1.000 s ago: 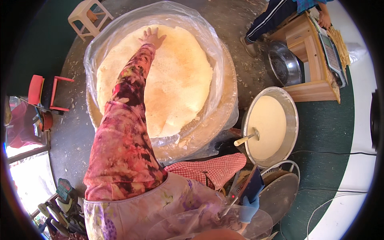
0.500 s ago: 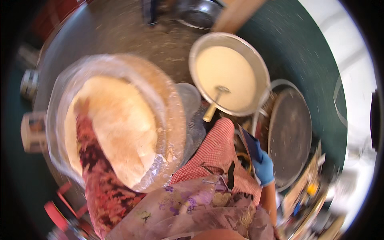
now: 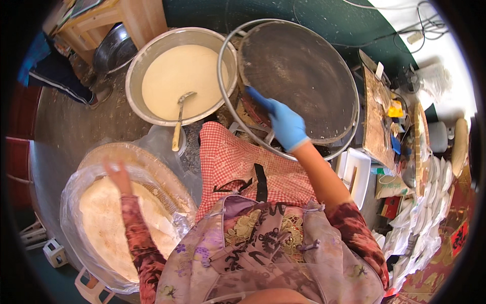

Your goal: The person ladles batter onto a hot griddle, spreads it into a thin circle, cooks it, then lifts and folds the crepe before placing it into a container. The process repeats with multiple crepes.

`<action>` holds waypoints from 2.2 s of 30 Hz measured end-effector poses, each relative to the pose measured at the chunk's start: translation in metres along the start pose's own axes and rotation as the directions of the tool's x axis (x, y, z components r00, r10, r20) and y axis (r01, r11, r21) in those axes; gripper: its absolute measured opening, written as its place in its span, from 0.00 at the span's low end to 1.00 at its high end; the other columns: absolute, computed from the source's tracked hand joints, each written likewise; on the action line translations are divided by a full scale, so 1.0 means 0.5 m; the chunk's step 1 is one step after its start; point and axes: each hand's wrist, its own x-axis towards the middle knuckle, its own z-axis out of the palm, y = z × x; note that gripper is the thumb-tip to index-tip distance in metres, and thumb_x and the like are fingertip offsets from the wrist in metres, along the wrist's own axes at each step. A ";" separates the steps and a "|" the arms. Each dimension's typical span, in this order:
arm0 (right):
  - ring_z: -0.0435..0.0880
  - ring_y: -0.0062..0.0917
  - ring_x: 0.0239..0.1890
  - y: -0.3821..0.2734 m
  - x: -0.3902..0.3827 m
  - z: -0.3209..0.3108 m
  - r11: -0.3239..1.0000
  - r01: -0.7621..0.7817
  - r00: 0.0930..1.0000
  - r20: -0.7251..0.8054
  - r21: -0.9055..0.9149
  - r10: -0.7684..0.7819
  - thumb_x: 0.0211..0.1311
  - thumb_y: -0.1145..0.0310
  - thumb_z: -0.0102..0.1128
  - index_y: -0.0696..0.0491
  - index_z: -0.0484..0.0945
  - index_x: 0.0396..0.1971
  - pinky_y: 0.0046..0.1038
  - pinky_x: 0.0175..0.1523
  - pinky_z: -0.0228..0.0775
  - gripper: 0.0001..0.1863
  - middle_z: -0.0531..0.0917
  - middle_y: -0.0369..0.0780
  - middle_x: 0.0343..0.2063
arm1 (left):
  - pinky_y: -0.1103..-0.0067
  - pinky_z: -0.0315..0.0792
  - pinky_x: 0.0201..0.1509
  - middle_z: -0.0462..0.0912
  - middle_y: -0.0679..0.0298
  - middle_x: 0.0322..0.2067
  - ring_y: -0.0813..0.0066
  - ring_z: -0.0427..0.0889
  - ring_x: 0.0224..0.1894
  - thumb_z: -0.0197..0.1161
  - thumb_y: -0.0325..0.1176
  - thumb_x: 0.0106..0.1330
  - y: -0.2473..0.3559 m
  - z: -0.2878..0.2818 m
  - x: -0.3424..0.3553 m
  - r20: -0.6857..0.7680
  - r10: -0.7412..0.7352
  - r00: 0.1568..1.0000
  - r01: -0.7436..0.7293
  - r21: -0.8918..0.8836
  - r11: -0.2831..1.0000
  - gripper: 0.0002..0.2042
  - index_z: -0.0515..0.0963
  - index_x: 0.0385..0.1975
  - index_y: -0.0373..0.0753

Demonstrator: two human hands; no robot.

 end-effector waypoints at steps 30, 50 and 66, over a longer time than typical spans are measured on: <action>0.80 0.42 0.39 0.325 0.483 -0.171 0.934 -0.016 1.000 -0.006 -0.356 0.015 0.53 0.72 0.47 0.53 0.77 0.40 0.38 0.44 0.72 0.15 0.80 0.49 0.36 | 0.72 0.53 0.63 0.61 0.50 0.56 0.61 0.60 0.59 0.58 0.34 0.60 0.490 0.268 -0.296 0.396 -0.170 0.902 0.256 -0.176 0.951 0.28 0.57 0.57 0.29; 0.79 0.42 0.29 0.078 0.390 -0.017 0.884 0.466 0.883 0.083 -0.041 -0.462 0.51 0.73 0.50 0.53 0.72 0.28 0.37 0.34 0.71 0.04 0.78 0.47 0.24 | 0.62 0.57 0.57 0.61 0.46 0.56 0.48 0.61 0.57 0.65 0.36 0.48 0.385 0.318 -0.171 0.390 -0.037 0.920 -0.172 0.487 0.856 0.31 0.63 0.53 0.36; 0.79 0.43 0.37 0.912 0.028 -0.391 0.630 -0.773 0.532 -0.462 0.078 0.710 0.43 0.59 0.59 0.58 0.79 0.33 0.35 0.43 0.70 0.20 0.80 0.53 0.32 | 0.66 0.68 0.47 0.75 0.49 0.42 0.51 0.75 0.44 0.60 0.29 0.53 0.242 0.367 -0.115 0.493 -0.312 0.812 -0.077 0.620 0.781 0.21 0.67 0.48 0.35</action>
